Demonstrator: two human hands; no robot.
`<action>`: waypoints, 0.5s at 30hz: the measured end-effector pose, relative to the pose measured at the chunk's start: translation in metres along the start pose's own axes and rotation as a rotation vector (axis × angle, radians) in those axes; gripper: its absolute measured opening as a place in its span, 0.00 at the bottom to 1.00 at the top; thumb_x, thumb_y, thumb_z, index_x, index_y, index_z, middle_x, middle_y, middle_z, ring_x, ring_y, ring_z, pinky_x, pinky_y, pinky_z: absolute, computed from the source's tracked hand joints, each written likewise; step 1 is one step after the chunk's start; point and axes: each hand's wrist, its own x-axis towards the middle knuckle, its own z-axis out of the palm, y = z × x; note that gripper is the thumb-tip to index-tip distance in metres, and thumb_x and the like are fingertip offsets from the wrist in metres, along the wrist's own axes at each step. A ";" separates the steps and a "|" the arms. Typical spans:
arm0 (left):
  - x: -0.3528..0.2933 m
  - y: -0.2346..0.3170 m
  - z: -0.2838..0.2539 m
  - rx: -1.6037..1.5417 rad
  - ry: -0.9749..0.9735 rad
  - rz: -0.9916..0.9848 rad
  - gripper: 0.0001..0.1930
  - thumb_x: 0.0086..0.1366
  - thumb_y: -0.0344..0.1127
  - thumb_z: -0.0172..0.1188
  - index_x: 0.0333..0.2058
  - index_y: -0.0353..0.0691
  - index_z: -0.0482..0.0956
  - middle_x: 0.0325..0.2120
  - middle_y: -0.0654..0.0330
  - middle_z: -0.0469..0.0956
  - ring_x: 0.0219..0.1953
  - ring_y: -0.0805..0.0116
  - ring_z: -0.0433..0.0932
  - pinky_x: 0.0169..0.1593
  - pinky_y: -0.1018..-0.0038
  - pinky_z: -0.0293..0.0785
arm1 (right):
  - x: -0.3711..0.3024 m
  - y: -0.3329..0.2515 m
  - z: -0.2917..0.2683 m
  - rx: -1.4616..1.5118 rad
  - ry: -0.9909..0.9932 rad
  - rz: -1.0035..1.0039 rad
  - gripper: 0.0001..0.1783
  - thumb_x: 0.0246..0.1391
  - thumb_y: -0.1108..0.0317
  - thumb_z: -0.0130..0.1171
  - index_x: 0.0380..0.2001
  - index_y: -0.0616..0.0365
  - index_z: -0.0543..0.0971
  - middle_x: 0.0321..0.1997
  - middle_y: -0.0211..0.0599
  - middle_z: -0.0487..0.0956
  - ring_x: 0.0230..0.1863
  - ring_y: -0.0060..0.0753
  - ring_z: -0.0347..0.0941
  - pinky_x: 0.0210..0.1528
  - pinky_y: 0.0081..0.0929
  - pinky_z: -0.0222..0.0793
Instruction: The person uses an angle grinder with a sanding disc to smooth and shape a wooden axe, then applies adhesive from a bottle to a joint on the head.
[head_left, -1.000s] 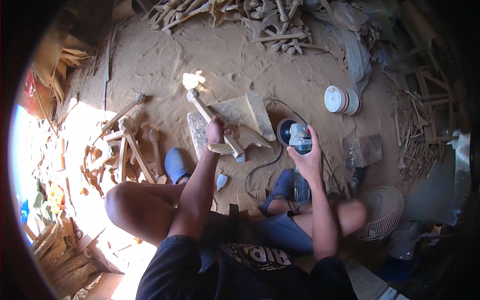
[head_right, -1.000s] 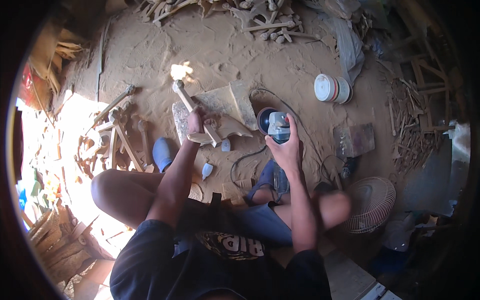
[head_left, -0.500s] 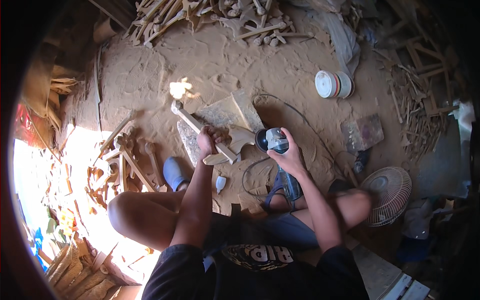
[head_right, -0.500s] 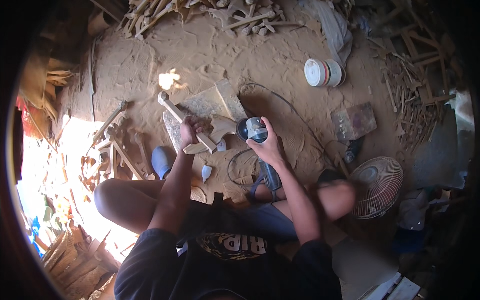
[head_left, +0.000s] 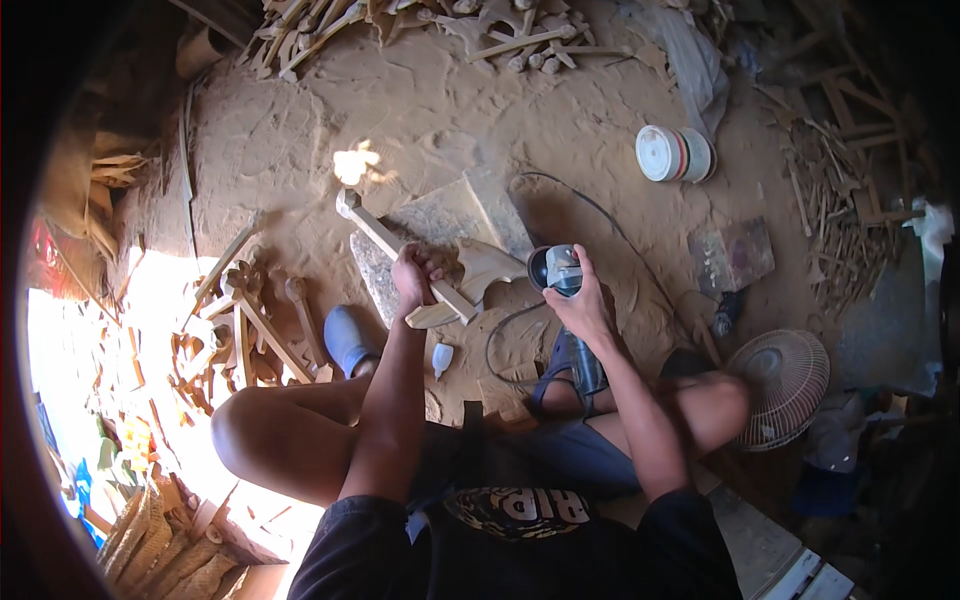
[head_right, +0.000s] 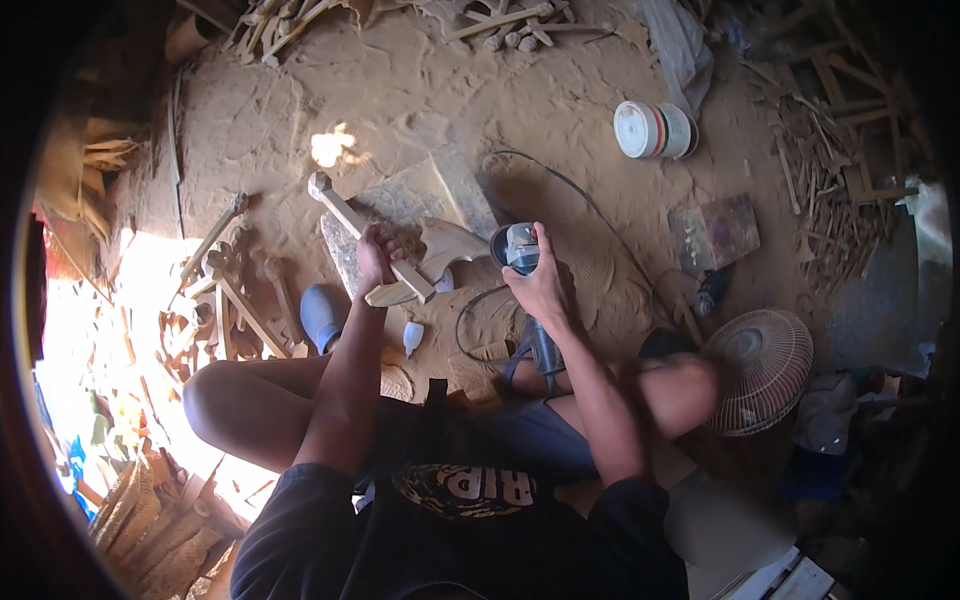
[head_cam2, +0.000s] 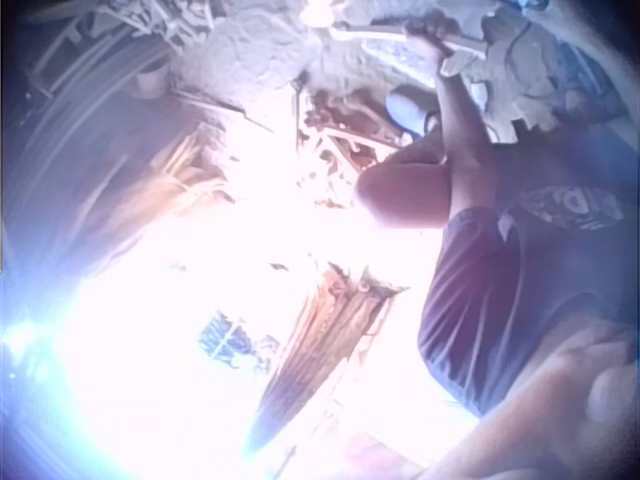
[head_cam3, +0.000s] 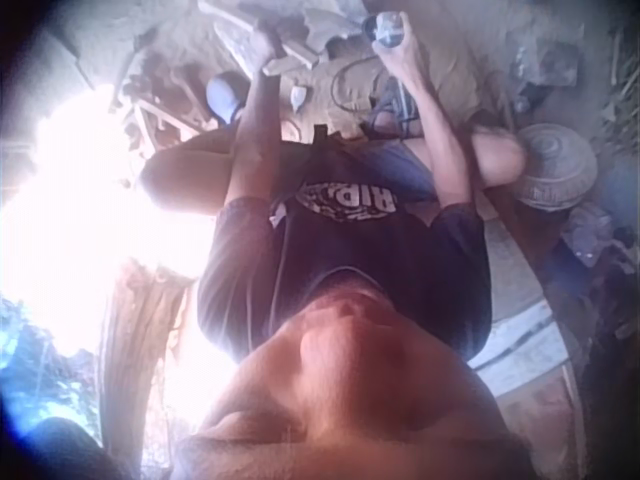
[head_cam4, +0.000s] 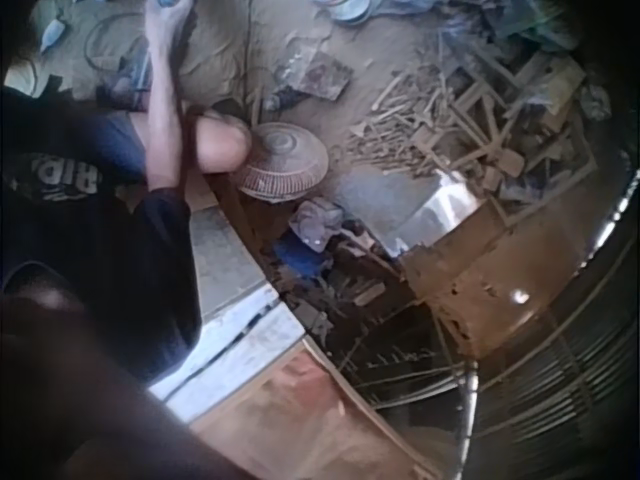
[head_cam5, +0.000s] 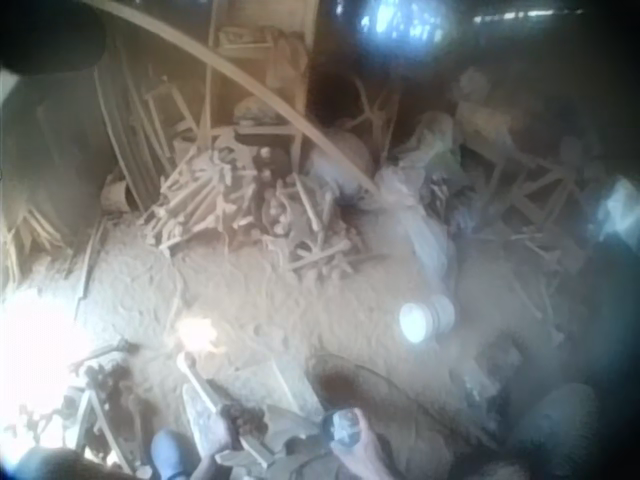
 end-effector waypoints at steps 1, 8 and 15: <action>0.002 0.001 -0.002 -0.013 -0.004 -0.008 0.10 0.73 0.38 0.56 0.30 0.49 0.67 0.19 0.70 0.57 0.16 0.76 0.56 0.19 0.73 0.56 | -0.003 0.001 -0.004 -0.004 -0.005 0.027 0.56 0.48 0.65 0.76 0.78 0.58 0.59 0.69 0.56 0.75 0.68 0.50 0.75 0.71 0.40 0.69; 0.009 0.000 -0.009 -0.024 -0.061 -0.015 0.09 0.73 0.37 0.55 0.31 0.49 0.67 0.19 0.70 0.57 0.17 0.77 0.55 0.20 0.73 0.56 | -0.022 -0.042 -0.027 0.075 -0.040 0.026 0.54 0.48 0.67 0.77 0.77 0.54 0.62 0.66 0.53 0.78 0.64 0.46 0.78 0.68 0.40 0.72; 0.008 0.000 -0.009 -0.064 -0.036 -0.023 0.10 0.74 0.37 0.54 0.31 0.49 0.67 0.19 0.70 0.57 0.17 0.76 0.54 0.20 0.73 0.55 | -0.029 -0.073 -0.005 0.255 -0.207 -0.103 0.51 0.48 0.69 0.77 0.75 0.57 0.64 0.65 0.49 0.78 0.63 0.40 0.78 0.67 0.36 0.72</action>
